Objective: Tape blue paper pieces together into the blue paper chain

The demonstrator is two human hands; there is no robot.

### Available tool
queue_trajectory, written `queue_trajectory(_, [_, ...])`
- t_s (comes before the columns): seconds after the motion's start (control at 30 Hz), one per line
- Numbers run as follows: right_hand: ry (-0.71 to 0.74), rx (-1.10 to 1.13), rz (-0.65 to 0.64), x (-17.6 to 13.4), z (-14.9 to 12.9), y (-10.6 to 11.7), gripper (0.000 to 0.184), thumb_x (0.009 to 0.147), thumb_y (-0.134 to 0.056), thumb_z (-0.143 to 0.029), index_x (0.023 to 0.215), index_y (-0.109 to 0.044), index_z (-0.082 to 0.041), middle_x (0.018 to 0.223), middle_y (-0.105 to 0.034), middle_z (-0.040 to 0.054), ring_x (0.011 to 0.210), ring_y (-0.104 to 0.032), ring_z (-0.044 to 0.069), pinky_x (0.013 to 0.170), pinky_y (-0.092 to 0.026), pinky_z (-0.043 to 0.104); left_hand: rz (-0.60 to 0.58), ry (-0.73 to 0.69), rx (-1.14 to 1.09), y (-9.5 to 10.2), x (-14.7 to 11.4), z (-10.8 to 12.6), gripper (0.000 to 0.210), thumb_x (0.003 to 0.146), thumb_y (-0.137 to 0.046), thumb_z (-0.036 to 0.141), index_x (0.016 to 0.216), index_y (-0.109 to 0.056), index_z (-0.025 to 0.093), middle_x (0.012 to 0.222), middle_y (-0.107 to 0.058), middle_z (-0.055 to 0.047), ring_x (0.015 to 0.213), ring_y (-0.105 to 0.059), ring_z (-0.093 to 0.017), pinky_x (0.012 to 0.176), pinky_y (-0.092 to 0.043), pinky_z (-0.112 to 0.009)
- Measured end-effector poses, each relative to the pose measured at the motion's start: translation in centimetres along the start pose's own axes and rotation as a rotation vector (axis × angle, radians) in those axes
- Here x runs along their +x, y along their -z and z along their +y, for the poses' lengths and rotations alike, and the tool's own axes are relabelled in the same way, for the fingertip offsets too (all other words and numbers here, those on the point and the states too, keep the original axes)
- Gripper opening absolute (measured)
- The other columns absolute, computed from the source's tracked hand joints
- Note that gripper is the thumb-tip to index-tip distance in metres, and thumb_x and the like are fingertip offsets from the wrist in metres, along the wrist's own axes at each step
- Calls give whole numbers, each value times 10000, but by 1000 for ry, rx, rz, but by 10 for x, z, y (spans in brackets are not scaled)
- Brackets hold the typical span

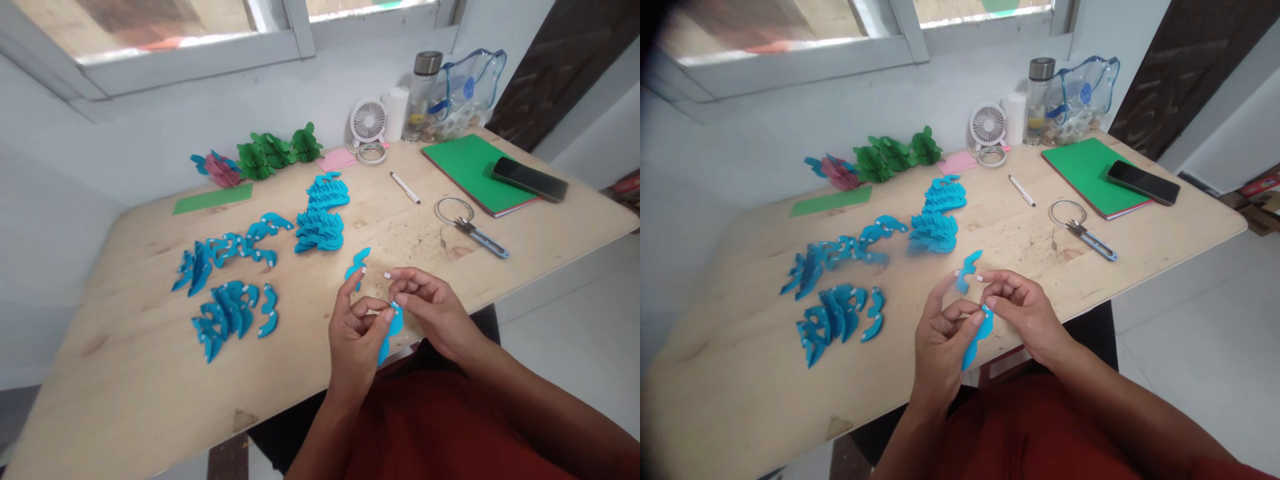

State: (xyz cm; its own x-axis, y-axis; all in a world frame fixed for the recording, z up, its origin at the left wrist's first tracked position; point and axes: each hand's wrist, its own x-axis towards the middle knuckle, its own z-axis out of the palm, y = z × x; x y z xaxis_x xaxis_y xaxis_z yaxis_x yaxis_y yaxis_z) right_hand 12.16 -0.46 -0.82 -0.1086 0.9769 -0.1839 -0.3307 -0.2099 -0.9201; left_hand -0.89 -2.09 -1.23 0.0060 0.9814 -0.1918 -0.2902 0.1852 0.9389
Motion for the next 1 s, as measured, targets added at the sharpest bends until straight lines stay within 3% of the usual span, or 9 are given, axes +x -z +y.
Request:
queue_trajectory(0.3, [-28,12,75,1,2,-1,257,733,-709,-282,986,-682,-243,773,-626,-3,712,-555,126,705,-447,277,7,-15,33,1,-2,-2,606,736,-694,212,1286,-446,268,708,-664,35,479,-505,-60,421,-355,-152])
queue_trajectory(0.53, [63,-96,99,0,1,1,250,822,-616,-296,1069,-641,-275,948,-677,21,945,-586,164,886,-423,333,73,-37,36,2,0,-6,603,730,-705,221,1280,-459,257,710,-665,37,481,-514,-50,424,-357,-138])
queue_trajectory(0.83, [8,-131,104,-1,3,-2,315,728,-699,-291,1034,-635,-252,754,-602,-14,732,-562,142,732,-446,298,128,-86,67,-1,5,-10,544,767,-675,236,1270,-469,251,731,-644,26,562,-555,-79,484,-414,-164])
queue_trajectory(1.0, [8,-130,143,4,3,-2,328,715,-707,-283,1032,-629,-253,733,-595,-25,689,-539,130,675,-428,278,153,-55,60,3,4,-10,490,811,-627,279,1272,-469,232,711,-643,19,512,-507,-72,473,-408,-173])
